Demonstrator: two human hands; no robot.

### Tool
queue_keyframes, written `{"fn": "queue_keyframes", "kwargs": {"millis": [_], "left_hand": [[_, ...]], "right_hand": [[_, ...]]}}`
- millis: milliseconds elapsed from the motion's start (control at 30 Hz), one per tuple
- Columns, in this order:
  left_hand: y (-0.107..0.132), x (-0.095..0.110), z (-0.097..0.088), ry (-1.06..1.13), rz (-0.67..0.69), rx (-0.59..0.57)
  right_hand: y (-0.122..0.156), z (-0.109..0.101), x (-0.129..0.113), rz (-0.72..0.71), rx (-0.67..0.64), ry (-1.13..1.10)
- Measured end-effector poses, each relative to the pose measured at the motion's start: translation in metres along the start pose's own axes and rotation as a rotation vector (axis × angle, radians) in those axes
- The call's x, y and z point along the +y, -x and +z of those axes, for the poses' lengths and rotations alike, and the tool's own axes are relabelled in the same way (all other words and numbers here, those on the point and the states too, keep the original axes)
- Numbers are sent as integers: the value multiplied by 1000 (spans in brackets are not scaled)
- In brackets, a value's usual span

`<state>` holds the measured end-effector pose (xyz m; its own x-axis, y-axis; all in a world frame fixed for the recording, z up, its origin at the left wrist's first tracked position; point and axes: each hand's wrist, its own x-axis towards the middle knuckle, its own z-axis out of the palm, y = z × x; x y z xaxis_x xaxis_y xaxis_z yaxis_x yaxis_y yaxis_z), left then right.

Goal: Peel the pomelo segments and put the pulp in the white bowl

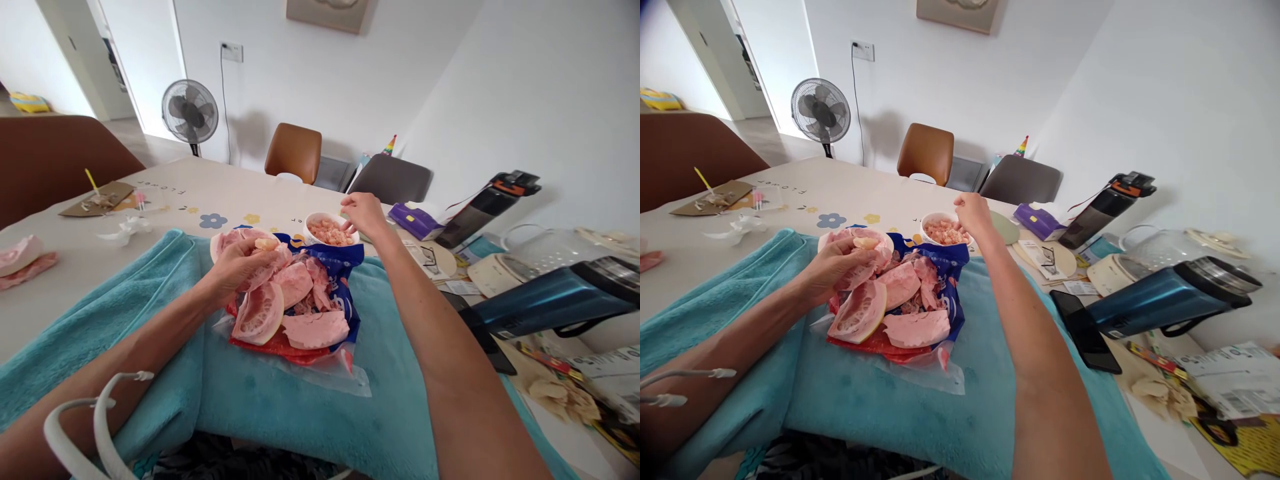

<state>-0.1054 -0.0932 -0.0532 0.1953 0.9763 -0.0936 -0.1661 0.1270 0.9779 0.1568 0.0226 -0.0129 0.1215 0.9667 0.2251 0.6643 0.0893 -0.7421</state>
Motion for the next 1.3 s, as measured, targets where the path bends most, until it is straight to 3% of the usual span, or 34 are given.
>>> {"fn": "queue_keyframes", "kwargs": {"millis": [167,300,467,533,700,867,1300], "left_hand": [[0,2,1,30,-29,1],[-1,-1,1,58,-32,17],[1,0,2,64,-18,-1],[2,1,2,74,-9,-18],[2,1,2,62,5,-63],[3,0,1,20,48,-105],[6,2,7,-254,211,-153]], "right_hand": [[2,1,4,-138,149,186],[4,-3,7,-172,29,427],[26,-14,-15,-313,268,223],[46,-13,-31,-406,276,49],[101,13,-58,-463,38,-139],[123,38,-63,-560,-213,-123],[132,40,-60,-606,-256,-16]]}}
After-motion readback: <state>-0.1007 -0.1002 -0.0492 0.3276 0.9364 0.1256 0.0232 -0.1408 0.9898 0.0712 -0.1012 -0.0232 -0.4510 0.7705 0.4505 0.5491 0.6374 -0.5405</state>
